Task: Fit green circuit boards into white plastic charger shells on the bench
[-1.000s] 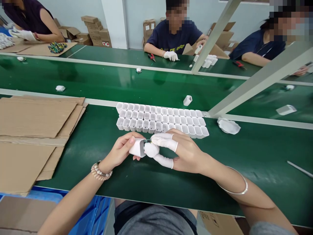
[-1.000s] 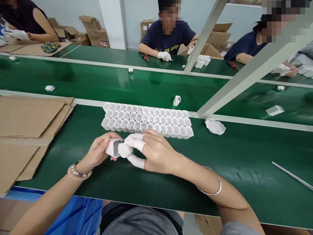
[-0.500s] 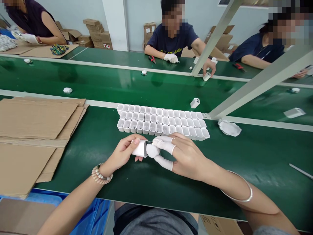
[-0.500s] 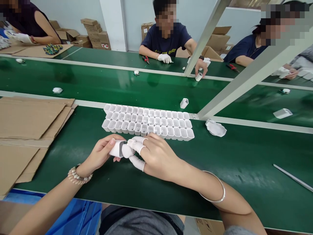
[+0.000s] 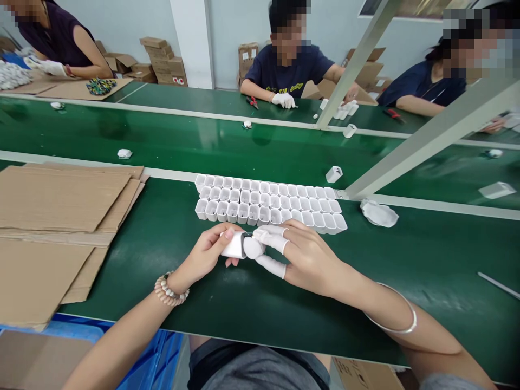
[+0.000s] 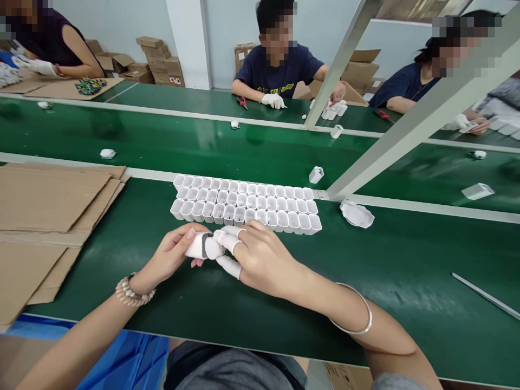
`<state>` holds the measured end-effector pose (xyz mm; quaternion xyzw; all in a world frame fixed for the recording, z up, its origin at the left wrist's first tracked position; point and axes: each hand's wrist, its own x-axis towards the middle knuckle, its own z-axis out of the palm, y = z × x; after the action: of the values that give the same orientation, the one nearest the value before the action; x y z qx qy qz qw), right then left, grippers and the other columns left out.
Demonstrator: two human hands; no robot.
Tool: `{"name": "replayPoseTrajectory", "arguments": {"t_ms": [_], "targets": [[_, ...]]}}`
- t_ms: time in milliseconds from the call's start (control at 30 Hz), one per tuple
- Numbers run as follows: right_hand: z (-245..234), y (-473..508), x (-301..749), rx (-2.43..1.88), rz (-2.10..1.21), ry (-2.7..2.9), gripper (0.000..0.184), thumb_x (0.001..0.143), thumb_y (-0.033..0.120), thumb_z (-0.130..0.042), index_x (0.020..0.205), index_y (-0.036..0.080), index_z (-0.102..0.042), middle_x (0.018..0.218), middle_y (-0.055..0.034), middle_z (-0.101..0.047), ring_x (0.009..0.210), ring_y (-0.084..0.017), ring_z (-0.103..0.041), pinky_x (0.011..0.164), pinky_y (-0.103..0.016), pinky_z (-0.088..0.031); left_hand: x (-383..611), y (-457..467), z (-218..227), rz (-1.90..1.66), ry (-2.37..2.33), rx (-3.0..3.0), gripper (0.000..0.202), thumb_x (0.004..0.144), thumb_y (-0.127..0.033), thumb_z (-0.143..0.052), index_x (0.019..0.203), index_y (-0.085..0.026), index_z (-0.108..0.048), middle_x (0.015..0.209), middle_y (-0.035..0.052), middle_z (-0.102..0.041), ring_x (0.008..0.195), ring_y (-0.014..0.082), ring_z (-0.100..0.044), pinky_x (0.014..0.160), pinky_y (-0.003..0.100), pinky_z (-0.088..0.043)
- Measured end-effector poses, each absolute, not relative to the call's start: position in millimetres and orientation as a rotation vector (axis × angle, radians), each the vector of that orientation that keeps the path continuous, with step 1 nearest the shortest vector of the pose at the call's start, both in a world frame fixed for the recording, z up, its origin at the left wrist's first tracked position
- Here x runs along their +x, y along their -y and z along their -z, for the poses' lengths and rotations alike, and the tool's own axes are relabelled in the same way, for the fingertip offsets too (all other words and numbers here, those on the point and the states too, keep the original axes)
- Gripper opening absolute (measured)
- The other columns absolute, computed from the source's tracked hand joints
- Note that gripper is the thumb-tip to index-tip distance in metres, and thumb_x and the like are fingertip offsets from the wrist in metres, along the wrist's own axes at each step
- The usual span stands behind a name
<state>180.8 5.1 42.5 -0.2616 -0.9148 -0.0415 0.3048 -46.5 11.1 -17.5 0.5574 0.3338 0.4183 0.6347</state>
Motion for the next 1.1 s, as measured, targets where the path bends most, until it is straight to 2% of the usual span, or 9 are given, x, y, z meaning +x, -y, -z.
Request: {"name": "replayPoseTrajectory", "arguments": {"t_ms": [167, 433, 567, 733, 900, 1000, 1100], "targets": [[-43, -2, 182, -0.688, 0.107, 2.435, 0.024, 0.092, 0.021, -0.064, 0.116, 0.016, -0.065, 0.095, -0.0124, -0.075, 0.084, -0.025, -0.071, 0.075, -0.04, -0.053, -45, -11, 17, -0.975, -0.767, 1.242, 0.039, 0.096, -0.048, -0.052, 0.104, -0.013, -0.065, 0.067, 0.0031, -0.065, 0.05, 0.0109, -0.058, 0.047, 0.022, -0.048], [-40, -5, 183, -0.716, -0.015, 2.436, 0.03, 0.093, 0.025, -0.065, 0.122, 0.019, -0.064, 0.097, -0.0101, -0.075, 0.082, -0.022, -0.071, 0.073, -0.036, -0.053, -43, -11, 17, -0.953, -0.746, 1.227, 0.039, 0.096, -0.049, -0.054, 0.104, -0.012, -0.065, 0.068, 0.0039, -0.066, 0.051, 0.0116, -0.059, 0.047, 0.022, -0.049], [-40, -8, 184, -0.678, 0.045, 2.453, 0.04, 0.094, 0.029, -0.064, 0.132, 0.018, -0.058, 0.102, -0.0127, -0.075, 0.079, -0.023, -0.07, 0.069, -0.037, -0.054, -44, -10, 18, -0.945, -0.745, 1.191, 0.039, 0.097, -0.048, -0.053, 0.108, -0.012, -0.064, 0.067, 0.0031, -0.066, 0.051, 0.0112, -0.059, 0.047, 0.022, -0.048], [-38, -8, 183, -0.7, 0.128, 2.376, 0.058, 0.093, 0.034, -0.065, 0.146, 0.019, -0.045, 0.118, -0.0167, -0.07, 0.092, -0.026, -0.07, 0.077, -0.041, -0.058, -43, -9, 12, -1.003, -0.725, 1.099, 0.04, 0.095, -0.049, -0.054, 0.105, -0.012, -0.065, 0.07, 0.0037, -0.066, 0.051, 0.0111, -0.058, 0.046, 0.022, -0.046], [-32, -6, 180, -0.632, 0.061, 2.342, 0.051, 0.092, 0.028, -0.067, 0.14, 0.019, -0.052, 0.129, -0.0188, -0.064, 0.116, -0.029, -0.064, 0.09, -0.045, -0.058, -41, -9, 9, -1.034, -0.676, 1.016, 0.041, 0.096, -0.049, -0.053, 0.107, -0.011, -0.064, 0.068, 0.004, -0.064, 0.053, 0.012, -0.057, 0.049, 0.023, -0.045], [-30, -5, 179, -0.605, 0.032, 2.389, 0.047, 0.091, 0.025, -0.068, 0.135, 0.015, -0.055, 0.133, -0.0231, -0.06, 0.124, -0.032, -0.059, 0.093, -0.05, -0.057, -41, -8, 11, -1.023, -0.671, 0.945, 0.04, 0.097, -0.049, -0.051, 0.108, -0.012, -0.064, 0.068, 0.0033, -0.063, 0.053, 0.0115, -0.057, 0.049, 0.023, -0.044], [-32, -6, 179, -0.619, -0.004, 2.432, 0.043, 0.092, 0.025, -0.065, 0.133, 0.014, -0.056, 0.135, -0.0238, -0.058, 0.128, -0.033, -0.056, 0.096, -0.052, -0.056, -39, -6, 12, -1.016, -0.662, 0.907, 0.04, 0.097, -0.05, -0.05, 0.103, -0.012, -0.064, 0.066, 0.0027, -0.062, 0.052, 0.0108, -0.054, 0.049, 0.022, -0.043]]}}
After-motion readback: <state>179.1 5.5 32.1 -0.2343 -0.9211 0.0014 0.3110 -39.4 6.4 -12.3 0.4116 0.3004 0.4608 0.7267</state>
